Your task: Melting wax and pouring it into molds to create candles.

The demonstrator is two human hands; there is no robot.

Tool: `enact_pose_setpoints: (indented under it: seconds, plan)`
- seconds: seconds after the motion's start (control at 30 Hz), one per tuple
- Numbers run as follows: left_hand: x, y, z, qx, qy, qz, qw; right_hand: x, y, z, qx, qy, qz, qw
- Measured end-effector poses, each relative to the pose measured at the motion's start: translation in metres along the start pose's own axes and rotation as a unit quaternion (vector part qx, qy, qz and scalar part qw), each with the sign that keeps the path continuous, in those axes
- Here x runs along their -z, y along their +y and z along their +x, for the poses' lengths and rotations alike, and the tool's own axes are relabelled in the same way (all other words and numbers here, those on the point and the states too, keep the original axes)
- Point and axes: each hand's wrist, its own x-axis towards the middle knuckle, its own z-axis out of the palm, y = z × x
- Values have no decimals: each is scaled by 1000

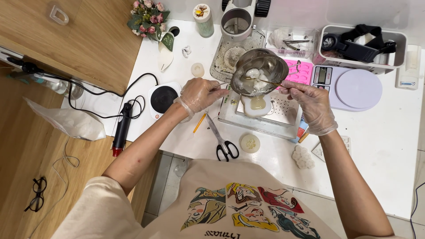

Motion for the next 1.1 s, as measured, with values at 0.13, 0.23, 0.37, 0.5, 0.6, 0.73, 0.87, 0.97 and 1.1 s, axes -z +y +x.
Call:
enact_pose_setpoints:
  seconds: [0.13, 0.23, 0.37, 0.5, 0.6, 0.73, 0.87, 0.97, 1.1]
  plan:
    - [-1, -3, 1, -13, 2, 26, 1000, 1, 5, 1, -2, 2, -7, 1000]
    - [1, -3, 1, -15, 5, 24, 1000, -1, -2, 2, 0, 1, -12, 1000]
    - [0, -7, 5, -16, 13, 28, 999, -1, 0, 5, -10, 11, -5, 1000]
    - [1, -10, 8, -28, 27, 50, 998, -2, -2, 8, 1, 10, -3, 1000]
    - [2, -11, 8, -34, 35, 58, 997, -2, -3, 11, 6, 8, -2, 1000]
    - [3, -14, 11, -59, 49, 68, 995, -4, -7, 13, -4, 15, -2, 1000]
    - [7, -11, 10, -57, 43, 70, 995, -4, -10, 13, -16, 14, 9, 1000]
    - [7, -10, 10, -59, 46, 76, 994, -3, -9, 12, 6, 9, 12, 1000]
    - [9, -8, 10, -70, 52, 89, 992, -1, -5, 13, 3, 10, 28, 1000]
